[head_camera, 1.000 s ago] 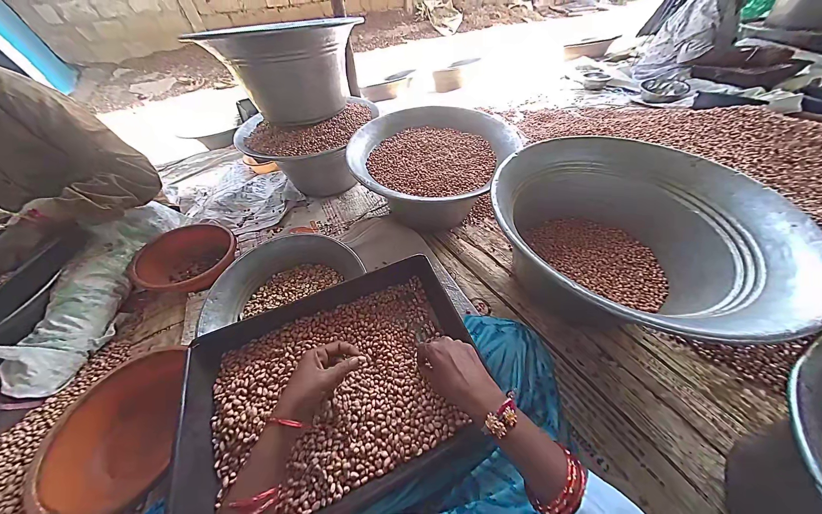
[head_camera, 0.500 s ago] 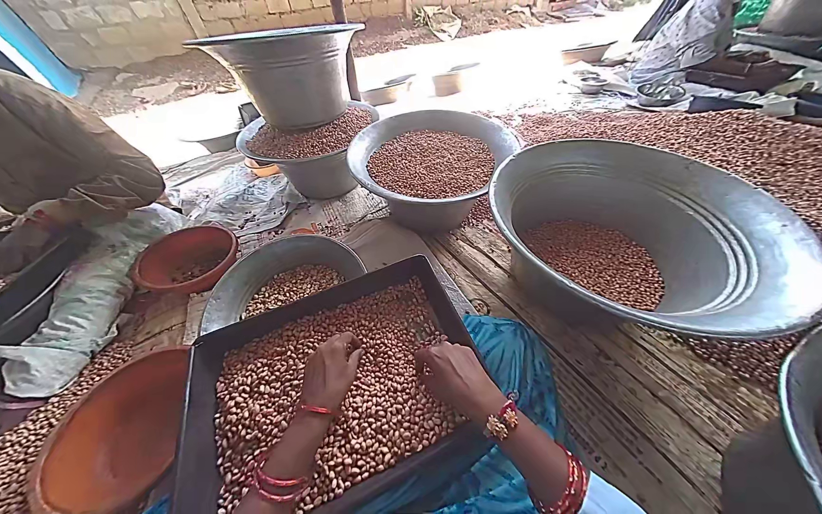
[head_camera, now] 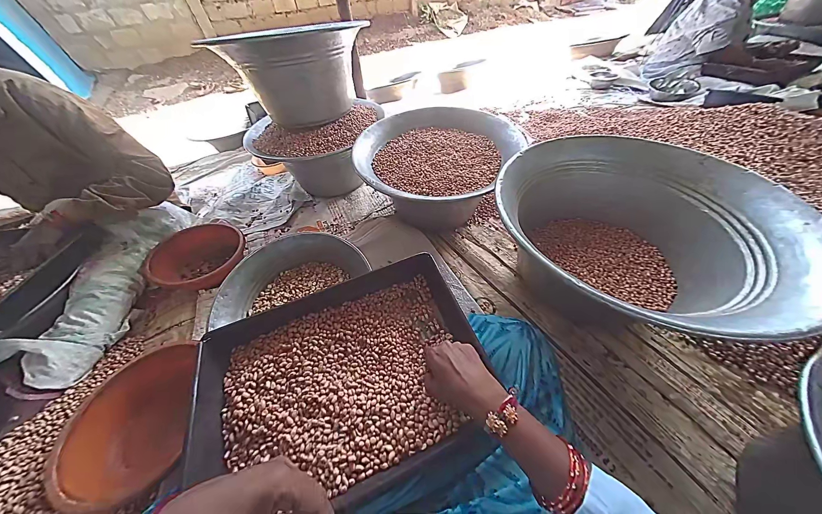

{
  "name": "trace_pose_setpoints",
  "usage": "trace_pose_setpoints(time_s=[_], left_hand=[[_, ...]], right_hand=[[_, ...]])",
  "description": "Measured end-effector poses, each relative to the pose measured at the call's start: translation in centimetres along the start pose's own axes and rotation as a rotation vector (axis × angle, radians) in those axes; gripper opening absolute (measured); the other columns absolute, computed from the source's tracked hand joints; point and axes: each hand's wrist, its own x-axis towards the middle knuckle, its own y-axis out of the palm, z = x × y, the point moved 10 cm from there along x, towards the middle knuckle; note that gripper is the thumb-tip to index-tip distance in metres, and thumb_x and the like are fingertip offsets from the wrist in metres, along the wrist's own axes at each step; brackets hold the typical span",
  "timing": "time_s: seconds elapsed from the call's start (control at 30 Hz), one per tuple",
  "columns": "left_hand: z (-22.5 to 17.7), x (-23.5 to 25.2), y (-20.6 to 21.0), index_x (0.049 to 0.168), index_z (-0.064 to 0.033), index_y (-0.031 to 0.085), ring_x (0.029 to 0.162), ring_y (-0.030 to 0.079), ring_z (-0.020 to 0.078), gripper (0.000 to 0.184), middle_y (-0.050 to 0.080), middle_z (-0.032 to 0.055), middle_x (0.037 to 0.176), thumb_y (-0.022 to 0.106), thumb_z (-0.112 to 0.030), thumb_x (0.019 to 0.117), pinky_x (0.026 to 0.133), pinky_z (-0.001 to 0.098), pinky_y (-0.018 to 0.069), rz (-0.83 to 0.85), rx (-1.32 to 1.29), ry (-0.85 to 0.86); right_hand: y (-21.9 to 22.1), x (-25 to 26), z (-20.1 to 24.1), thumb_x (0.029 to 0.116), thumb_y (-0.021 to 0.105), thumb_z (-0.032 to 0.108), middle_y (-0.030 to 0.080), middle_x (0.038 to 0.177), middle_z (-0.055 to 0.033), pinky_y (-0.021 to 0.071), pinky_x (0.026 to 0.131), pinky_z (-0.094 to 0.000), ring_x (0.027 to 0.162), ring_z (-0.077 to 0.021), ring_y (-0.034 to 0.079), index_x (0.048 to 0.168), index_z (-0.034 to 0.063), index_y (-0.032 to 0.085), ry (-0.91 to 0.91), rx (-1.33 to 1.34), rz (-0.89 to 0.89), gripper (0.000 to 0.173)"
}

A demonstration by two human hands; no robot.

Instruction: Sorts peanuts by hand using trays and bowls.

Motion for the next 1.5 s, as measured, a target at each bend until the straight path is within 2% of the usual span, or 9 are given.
trace_pose_setpoints(time_s=[0.2,0.33,0.57,0.73,0.8,0.87,0.97,1.23,1.5], left_hand=[[0.2,-1.1,-9.4,0.110,-0.0086,0.075,0.086,0.073,0.0172,0.020,0.074,0.0056,0.100,0.071,-0.011,0.0908,0.079,0.0370,0.0605,-0.874,0.632,-0.355],[1.3,1.7,-13.1,0.109,-0.0048,0.077,0.093,0.070,0.0395,0.018,0.072,0.0205,0.100,0.068,-0.006,0.0942,0.083,0.0583,0.0551,-1.092,0.878,-0.539],[6.3,4.5,-15.1,0.117,-0.0020,0.074,0.118,0.063,0.0433,0.025,0.069,0.0239,0.117,0.067,-0.016,0.0979,0.097,0.0572,0.0515,-0.997,0.893,-0.742],[6.0,1.1,-16.9,0.112,0.0039,0.064,0.076,0.071,0.0230,0.017,0.071,0.0152,0.092,0.054,-0.003,0.1002,0.075,0.0413,0.0583,-1.241,0.359,-0.540],[5.8,0.7,-17.5,0.115,0.0031,0.062,0.071,0.065,0.0218,0.020,0.067,0.0145,0.090,0.049,0.001,0.0993,0.068,0.0397,0.0548,-1.265,0.321,-0.534],[5.0,1.5,-17.9,0.117,0.0009,0.067,0.093,0.068,0.0352,0.022,0.070,0.0214,0.103,0.055,-0.001,0.0989,0.087,0.0550,0.0508,-1.219,0.448,-0.607],[5.5,3.8,-17.9,0.123,-0.0015,0.071,0.107,0.069,0.0406,0.025,0.072,0.0231,0.113,0.058,-0.010,0.1031,0.098,0.0588,0.0501,-1.140,0.649,-0.682],[6.2,6.1,-17.8,0.121,0.0003,0.071,0.113,0.067,0.0441,0.026,0.069,0.0250,0.119,0.060,-0.013,0.1017,0.095,0.0609,0.0519,-1.007,0.838,-0.780],[6.7,6.7,-17.9,0.123,0.0030,0.067,0.116,0.066,0.0446,0.030,0.068,0.0268,0.122,0.058,-0.015,0.1016,0.096,0.0621,0.0507,-0.914,0.849,-0.833]], right_hand=[[-0.5,-0.3,0.5,0.1026,0.052,0.012,0.069,0.109,-0.0260,0.0509,0.085,-0.0590,0.107,-0.0435,0.067,0.108,-0.0044,0.067,0.001,-0.028,-0.021,0.023],[-0.4,-0.7,0.6,0.1025,0.053,0.010,0.069,0.110,-0.0260,0.0507,0.087,-0.0588,0.108,-0.0435,0.067,0.109,-0.0050,0.066,0.008,-0.047,-0.025,0.021],[0.0,-0.9,0.0,0.1020,0.053,0.014,0.068,0.111,-0.0267,0.0496,0.086,-0.0585,0.109,-0.0429,0.066,0.109,-0.0071,0.065,0.030,-0.060,-0.009,0.025],[-1.2,-1.0,0.5,0.1020,0.054,0.016,0.069,0.112,-0.0249,0.0494,0.087,-0.0594,0.109,-0.0425,0.066,0.113,-0.0031,0.066,-0.023,-0.008,-0.058,0.024],[-1.9,-2.2,3.1,0.1004,0.057,0.015,0.070,0.105,-0.0241,0.0509,0.084,-0.0592,0.103,-0.0421,0.068,0.112,-0.0011,0.068,-0.179,0.070,-0.090,0.023],[-2.6,-4.7,7.4,0.0955,0.066,0.012,0.072,0.090,-0.0194,0.0522,0.077,-0.0555,0.085,-0.0369,0.069,0.108,0.0009,0.072,-0.500,0.265,-0.062,0.018],[-2.9,-8.0,11.5,0.0979,0.070,0.012,0.077,0.103,-0.0139,0.0589,0.085,-0.0460,0.091,-0.0254,0.075,0.118,0.0023,0.074,-0.810,0.487,0.099,0.023],[-2.4,-4.3,-1.0,0.1030,0.044,0.001,0.064,0.124,-0.0259,0.0540,0.090,-0.0520,0.116,-0.0403,0.065,0.127,-0.0064,0.060,0.290,0.053,-0.023,0.030],[-0.7,-1.8,4.5,0.1008,0.055,0.009,0.067,0.127,-0.0181,0.0543,0.093,-0.0534,0.113,-0.0354,0.068,0.134,0.0104,0.065,-0.225,0.311,-0.182,0.035]])
